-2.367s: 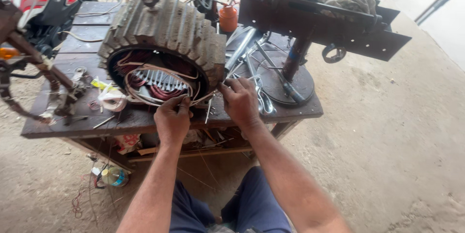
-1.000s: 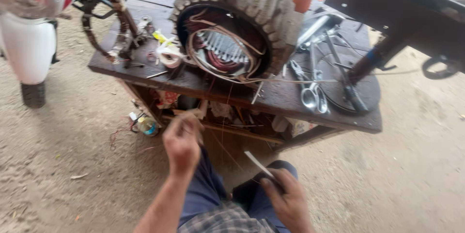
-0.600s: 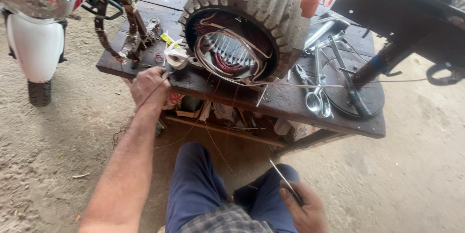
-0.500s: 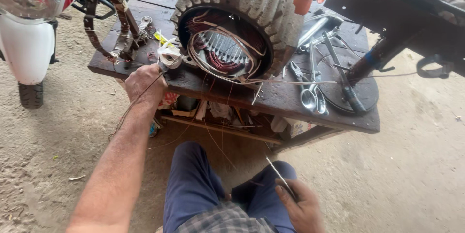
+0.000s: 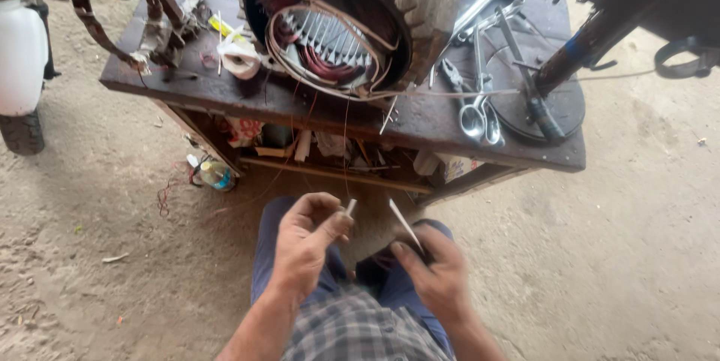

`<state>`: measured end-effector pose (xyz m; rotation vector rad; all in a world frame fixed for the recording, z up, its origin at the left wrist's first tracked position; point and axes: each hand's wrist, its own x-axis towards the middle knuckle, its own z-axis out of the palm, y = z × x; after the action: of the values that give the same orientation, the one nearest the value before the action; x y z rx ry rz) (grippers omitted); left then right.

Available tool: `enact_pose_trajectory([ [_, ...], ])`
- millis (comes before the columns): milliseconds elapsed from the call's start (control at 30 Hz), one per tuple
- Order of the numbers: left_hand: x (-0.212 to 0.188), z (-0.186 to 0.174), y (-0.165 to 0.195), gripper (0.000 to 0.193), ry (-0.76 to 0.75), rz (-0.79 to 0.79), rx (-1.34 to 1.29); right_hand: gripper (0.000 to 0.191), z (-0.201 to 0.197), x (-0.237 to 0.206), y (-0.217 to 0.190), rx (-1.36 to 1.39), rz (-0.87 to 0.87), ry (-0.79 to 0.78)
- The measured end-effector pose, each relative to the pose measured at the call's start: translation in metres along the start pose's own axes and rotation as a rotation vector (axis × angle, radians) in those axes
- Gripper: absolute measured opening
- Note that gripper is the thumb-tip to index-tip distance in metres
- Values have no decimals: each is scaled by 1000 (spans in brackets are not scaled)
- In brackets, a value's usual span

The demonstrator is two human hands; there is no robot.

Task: The person sits on the ground in front of a bench holding a motor stator and threads insulated wire through the stator slots by hand. They use a flat white plastic strip to guide and push the wire through the slots, pulling the wire through and repeating the threading around the stator.

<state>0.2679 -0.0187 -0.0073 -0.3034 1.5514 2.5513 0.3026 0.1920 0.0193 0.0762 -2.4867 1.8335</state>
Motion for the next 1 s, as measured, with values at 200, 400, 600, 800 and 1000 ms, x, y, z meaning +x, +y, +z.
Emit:
enact_pose_trajectory([
  [200, -10, 6, -4, 35, -205, -279, -43, 21, 7, 11, -12, 14, 8, -225],
  [400, -16, 11, -16, 29, 63, 61, 416, 13, -8, -9, 21, 252, 88, -97],
  [600, 0, 18, -33, 44, 51, -141, 344, 13, -46, -42, 56, 453, 175, 117],
  [800, -5, 52, -54, 25, -184, -439, 107, 15, -71, -70, 65, 552, 168, 229],
  [1000, -25, 75, -54, 28, -342, -475, -97, 15, -88, -99, 63, 398, 155, 316],
])
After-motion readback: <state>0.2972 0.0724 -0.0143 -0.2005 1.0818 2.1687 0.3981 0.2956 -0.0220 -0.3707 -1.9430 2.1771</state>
